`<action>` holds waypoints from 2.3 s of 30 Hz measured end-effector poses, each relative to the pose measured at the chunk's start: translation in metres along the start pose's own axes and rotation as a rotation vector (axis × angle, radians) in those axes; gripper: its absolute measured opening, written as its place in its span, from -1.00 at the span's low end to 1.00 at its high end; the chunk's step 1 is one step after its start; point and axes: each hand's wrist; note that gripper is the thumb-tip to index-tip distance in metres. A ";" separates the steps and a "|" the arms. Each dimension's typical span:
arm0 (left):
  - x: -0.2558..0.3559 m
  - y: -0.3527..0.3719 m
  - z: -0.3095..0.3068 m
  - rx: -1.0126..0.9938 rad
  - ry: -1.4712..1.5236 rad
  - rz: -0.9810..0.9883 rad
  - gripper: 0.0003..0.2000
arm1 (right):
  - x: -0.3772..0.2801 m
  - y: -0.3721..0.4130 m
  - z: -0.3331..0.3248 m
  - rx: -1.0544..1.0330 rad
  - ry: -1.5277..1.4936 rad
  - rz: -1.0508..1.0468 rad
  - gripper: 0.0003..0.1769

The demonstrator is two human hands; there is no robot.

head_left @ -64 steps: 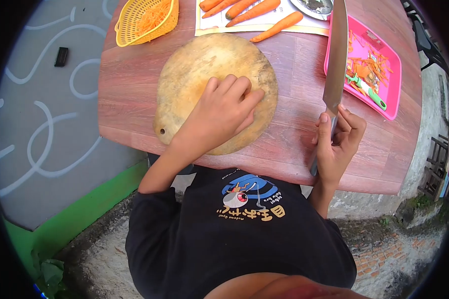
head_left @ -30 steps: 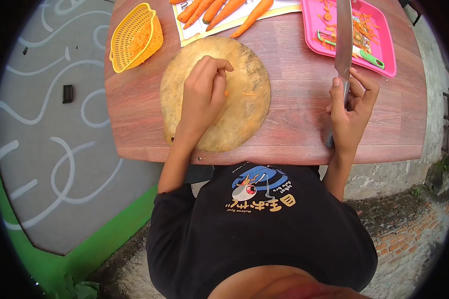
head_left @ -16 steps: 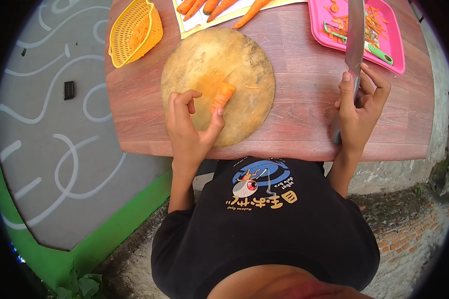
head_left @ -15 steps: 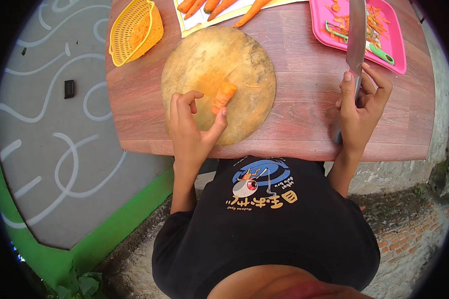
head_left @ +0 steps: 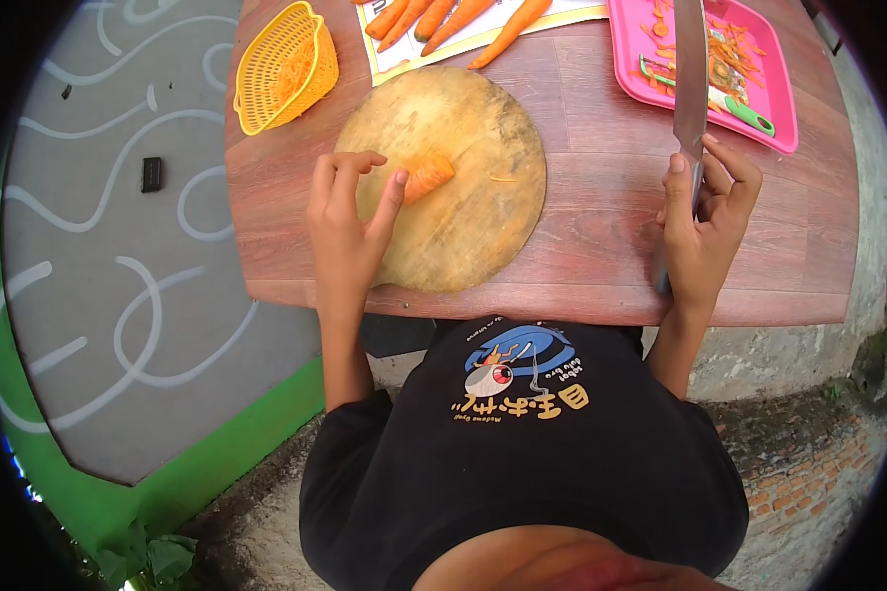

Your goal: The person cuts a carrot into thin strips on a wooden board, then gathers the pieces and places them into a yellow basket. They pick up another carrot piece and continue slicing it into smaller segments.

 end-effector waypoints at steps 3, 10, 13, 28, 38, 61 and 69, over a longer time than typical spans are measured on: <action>-0.003 0.009 0.012 -0.140 0.042 0.110 -0.76 | 0.001 -0.001 0.000 0.019 -0.006 0.001 -0.65; -0.001 0.008 0.001 -0.107 0.083 -0.105 -0.74 | 0.003 0.000 -0.001 -0.034 0.020 0.047 -0.65; -0.001 -0.007 -0.002 -0.019 0.041 0.012 -0.77 | 0.006 0.001 0.002 -0.023 -0.008 -0.006 -0.65; 0.050 0.006 0.015 -0.260 0.143 0.325 -0.80 | 0.001 0.001 -0.001 -0.049 0.061 0.038 -0.64; 0.038 -0.018 0.036 -0.405 0.107 0.370 -0.86 | 0.002 0.004 0.001 -0.056 -0.001 0.030 -0.65; 0.036 0.116 -0.327 1.380 -1.185 0.667 -0.82 | -0.002 0.004 0.014 -0.054 -0.150 -0.040 -0.60; 0.106 0.089 -0.432 1.467 -1.909 1.485 -0.72 | 0.022 -0.006 0.006 -0.021 -0.202 -0.058 -0.61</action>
Point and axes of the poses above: each hand's wrist, its own y-axis away from the middle knuckle, its own z-axis out of the palm, x = y × z, and after that the axes turned 3 degrees about -y, right-handed
